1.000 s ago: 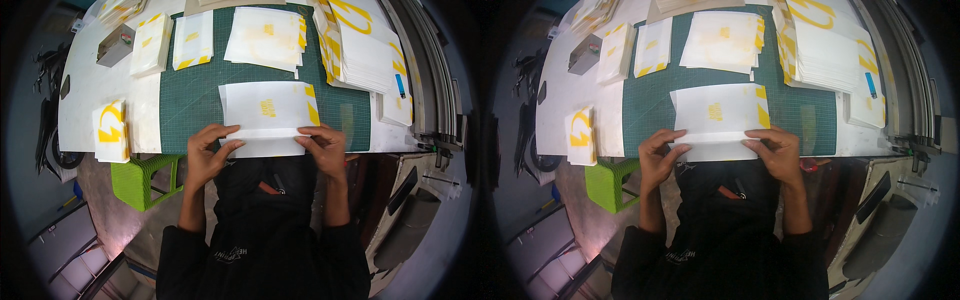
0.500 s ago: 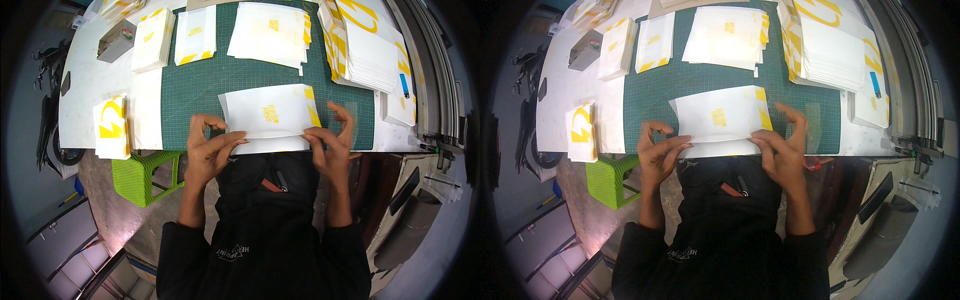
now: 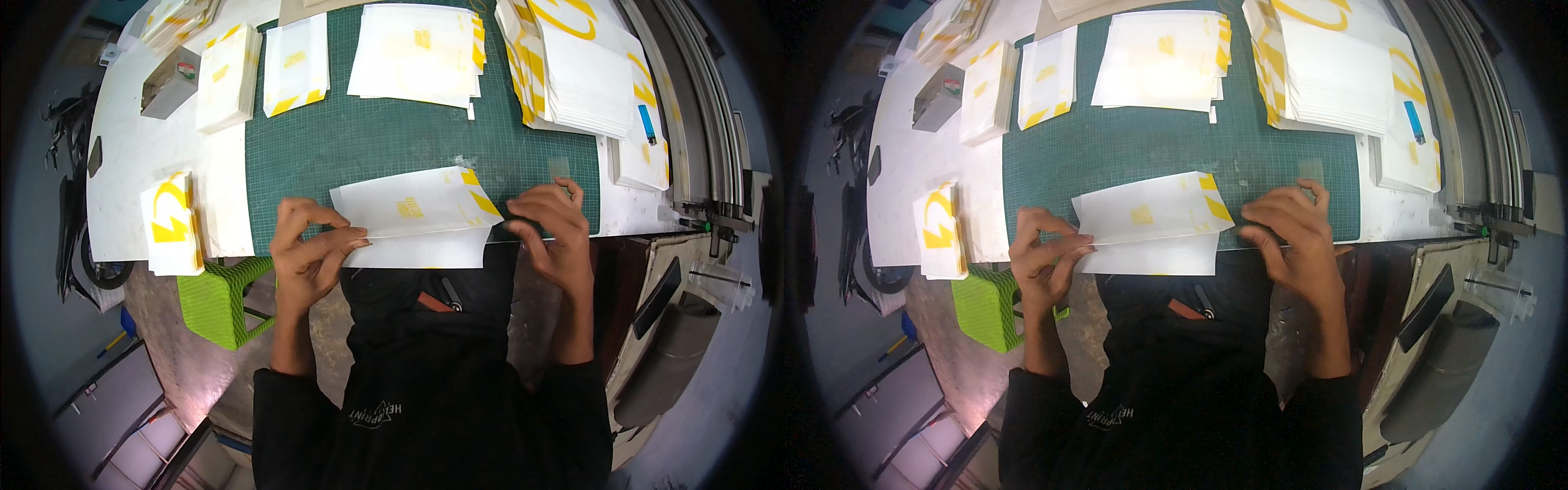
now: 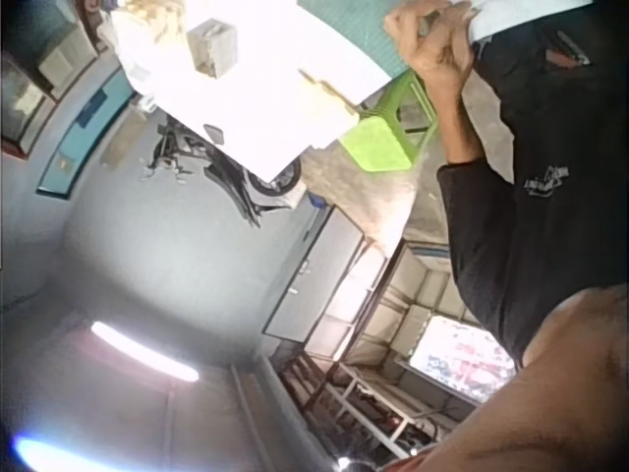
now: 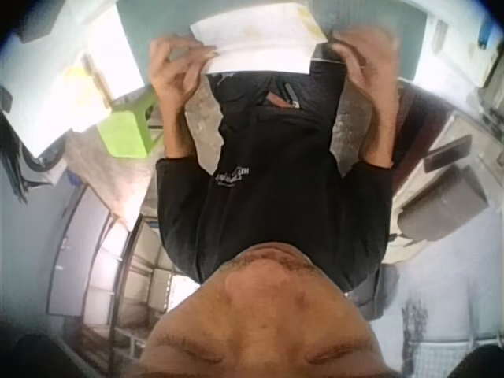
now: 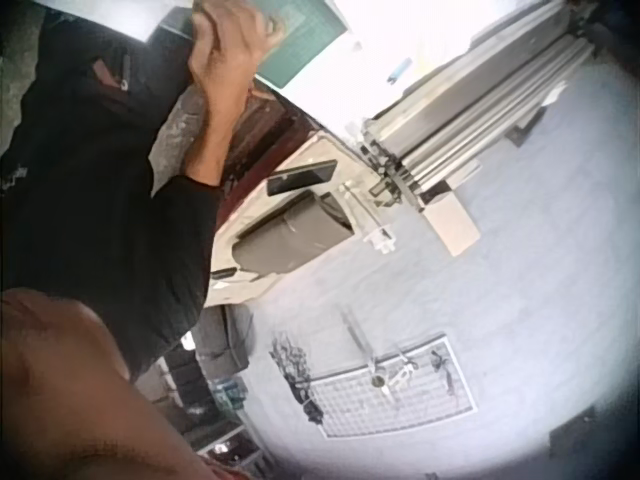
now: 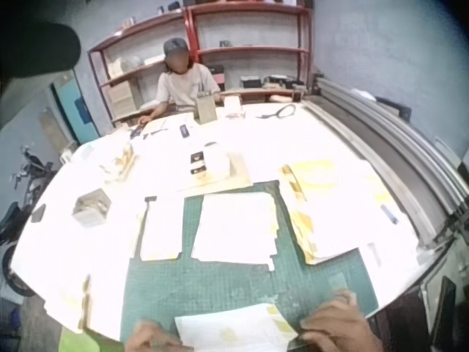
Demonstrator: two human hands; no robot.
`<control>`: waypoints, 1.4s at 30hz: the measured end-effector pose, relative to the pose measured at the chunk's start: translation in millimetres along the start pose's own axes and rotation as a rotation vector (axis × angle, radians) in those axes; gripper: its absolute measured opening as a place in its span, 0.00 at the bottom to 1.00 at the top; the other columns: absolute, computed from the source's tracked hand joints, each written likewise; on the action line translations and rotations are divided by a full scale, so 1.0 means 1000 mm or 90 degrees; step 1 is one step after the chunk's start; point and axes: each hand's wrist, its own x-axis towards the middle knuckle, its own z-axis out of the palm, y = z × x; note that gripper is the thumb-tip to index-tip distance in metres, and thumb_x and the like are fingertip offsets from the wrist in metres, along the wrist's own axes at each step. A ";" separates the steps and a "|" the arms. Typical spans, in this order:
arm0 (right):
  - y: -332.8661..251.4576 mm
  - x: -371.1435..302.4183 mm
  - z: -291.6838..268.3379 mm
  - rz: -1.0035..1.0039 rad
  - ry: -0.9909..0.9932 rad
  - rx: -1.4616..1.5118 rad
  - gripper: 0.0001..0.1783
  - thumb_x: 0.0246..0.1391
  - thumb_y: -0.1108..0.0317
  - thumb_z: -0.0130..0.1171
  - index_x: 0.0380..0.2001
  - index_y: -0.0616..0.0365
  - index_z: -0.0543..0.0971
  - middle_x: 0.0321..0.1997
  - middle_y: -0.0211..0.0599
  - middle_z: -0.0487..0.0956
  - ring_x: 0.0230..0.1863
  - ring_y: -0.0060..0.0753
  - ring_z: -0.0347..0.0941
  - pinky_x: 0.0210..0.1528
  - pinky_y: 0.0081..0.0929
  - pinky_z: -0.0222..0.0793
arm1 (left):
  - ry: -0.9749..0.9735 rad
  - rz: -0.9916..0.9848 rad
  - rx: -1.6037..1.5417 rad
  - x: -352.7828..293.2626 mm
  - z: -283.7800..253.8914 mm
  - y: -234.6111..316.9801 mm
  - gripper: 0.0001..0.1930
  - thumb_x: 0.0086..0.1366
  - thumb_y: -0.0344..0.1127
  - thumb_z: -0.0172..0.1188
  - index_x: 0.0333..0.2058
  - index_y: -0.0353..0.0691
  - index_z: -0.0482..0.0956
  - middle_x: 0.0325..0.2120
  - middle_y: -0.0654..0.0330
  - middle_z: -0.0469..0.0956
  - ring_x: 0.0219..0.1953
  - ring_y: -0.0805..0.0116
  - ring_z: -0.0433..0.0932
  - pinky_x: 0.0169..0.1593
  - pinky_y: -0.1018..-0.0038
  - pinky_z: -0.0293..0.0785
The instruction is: The person repeatedly picks up white sheets of paper with yellow graphics, folds them in half, and smooths the crease with their hands. They place the folded sheets into a growing stack on the green cutting mat.
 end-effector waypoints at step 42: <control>-0.034 0.038 0.088 0.307 0.044 1.004 0.37 0.47 0.82 0.74 0.61 0.62 0.72 0.54 0.38 0.81 0.56 0.33 0.80 0.60 0.35 0.77 | 0.080 -0.414 -0.514 0.006 0.039 0.013 0.06 0.72 0.29 0.66 0.39 0.30 0.84 0.32 0.60 0.85 0.33 0.79 0.80 0.40 0.81 0.74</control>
